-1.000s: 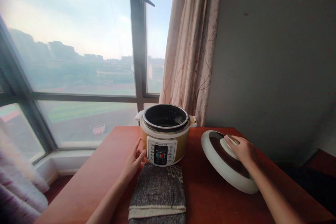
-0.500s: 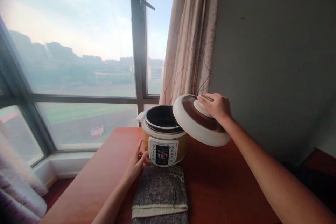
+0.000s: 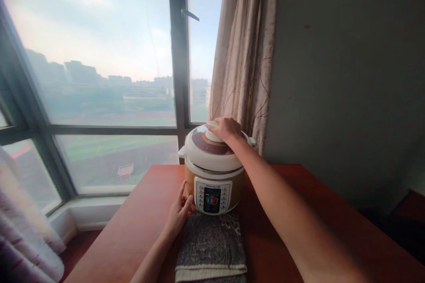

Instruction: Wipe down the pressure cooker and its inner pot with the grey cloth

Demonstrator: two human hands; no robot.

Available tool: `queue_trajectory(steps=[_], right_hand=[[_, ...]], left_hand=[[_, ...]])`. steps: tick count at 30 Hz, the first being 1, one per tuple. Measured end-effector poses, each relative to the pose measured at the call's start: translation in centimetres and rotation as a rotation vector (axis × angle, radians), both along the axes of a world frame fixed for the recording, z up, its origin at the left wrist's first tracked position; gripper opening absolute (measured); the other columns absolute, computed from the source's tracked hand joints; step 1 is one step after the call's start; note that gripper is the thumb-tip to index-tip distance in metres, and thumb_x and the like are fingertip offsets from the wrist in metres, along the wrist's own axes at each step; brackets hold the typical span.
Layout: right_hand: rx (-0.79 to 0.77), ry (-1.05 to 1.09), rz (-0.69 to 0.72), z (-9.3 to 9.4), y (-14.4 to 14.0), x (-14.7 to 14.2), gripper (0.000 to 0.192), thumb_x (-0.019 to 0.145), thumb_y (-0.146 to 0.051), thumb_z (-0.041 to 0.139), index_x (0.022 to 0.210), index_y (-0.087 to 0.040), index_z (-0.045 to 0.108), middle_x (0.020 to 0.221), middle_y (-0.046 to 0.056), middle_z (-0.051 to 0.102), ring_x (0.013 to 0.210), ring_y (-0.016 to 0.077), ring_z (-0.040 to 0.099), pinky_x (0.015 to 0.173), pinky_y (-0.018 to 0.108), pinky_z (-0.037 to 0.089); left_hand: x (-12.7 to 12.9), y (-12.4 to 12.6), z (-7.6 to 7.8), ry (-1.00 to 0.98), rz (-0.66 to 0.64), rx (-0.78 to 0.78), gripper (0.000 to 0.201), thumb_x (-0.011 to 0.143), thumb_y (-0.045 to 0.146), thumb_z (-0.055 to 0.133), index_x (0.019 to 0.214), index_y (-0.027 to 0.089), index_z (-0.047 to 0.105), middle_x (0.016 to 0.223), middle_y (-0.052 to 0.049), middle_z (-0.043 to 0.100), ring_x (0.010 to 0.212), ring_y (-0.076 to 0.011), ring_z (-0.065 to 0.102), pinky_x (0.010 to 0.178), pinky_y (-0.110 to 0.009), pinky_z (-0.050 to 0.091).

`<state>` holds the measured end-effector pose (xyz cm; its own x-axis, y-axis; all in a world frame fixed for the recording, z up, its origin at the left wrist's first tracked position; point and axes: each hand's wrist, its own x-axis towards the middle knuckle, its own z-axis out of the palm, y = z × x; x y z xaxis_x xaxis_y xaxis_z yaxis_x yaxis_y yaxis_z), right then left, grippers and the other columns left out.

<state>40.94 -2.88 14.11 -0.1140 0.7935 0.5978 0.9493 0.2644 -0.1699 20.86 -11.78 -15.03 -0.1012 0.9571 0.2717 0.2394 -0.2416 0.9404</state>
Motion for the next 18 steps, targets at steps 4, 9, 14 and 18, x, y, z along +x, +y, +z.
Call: queue_trajectory(steps=[4, 9, 14, 18], right_hand=[[-0.030, -0.021, -0.036, -1.2, 1.0, -1.1, 0.050, 0.087, -0.065, 0.057, 0.105, -0.023, 0.078, 0.109, 0.010, 0.076, 0.104, 0.0245, 0.068, 0.082, 0.027, 0.048], [-0.077, 0.009, -0.072, -2.6, 1.6, -1.5, 0.049, 0.086, -0.064, 0.059, 0.108, -0.025, 0.078, 0.110, 0.009, 0.076, 0.104, 0.0258, 0.069, 0.082, 0.029, 0.050], [-0.090, 0.035, -0.092, -3.3, 2.3, -1.7, 0.048, 0.087, -0.061, 0.059, 0.109, -0.023, 0.078, 0.108, 0.011, 0.077, 0.104, 0.0260, 0.069, 0.083, 0.029, 0.050], [-0.087, 0.039, -0.087, -3.5, 2.9, -1.7, 0.050, 0.085, -0.064, 0.059, 0.106, -0.023, 0.079, 0.107, 0.012, 0.077, 0.104, 0.0268, 0.070, 0.083, 0.031, 0.051]], left_hand=[[0.0, 0.0, -0.1, -0.012, -0.019, 0.027, 0.084, 0.092, 0.054, 0.051, 0.159, 0.013, 0.022, 0.072, 0.001, 0.060, 0.067, -0.0198, 0.063, 0.068, -0.032, 0.051], [0.1, -0.3, 0.3, -0.014, -0.014, 0.035, 0.084, 0.092, 0.054, 0.049, 0.159, 0.011, 0.022, 0.071, 0.002, 0.058, 0.067, -0.0192, 0.062, 0.067, -0.031, 0.050], [0.1, -0.2, 0.2, 0.030, 0.026, 0.051, 0.082, 0.092, 0.055, 0.049, 0.158, 0.012, 0.027, 0.068, 0.003, 0.055, 0.065, -0.0178, 0.057, 0.067, -0.029, 0.047], [0.0, 0.1, -0.3, 0.021, 0.024, 0.047, 0.082, 0.092, 0.057, 0.048, 0.158, 0.013, 0.026, 0.069, 0.004, 0.056, 0.066, -0.0180, 0.059, 0.069, -0.030, 0.048]])
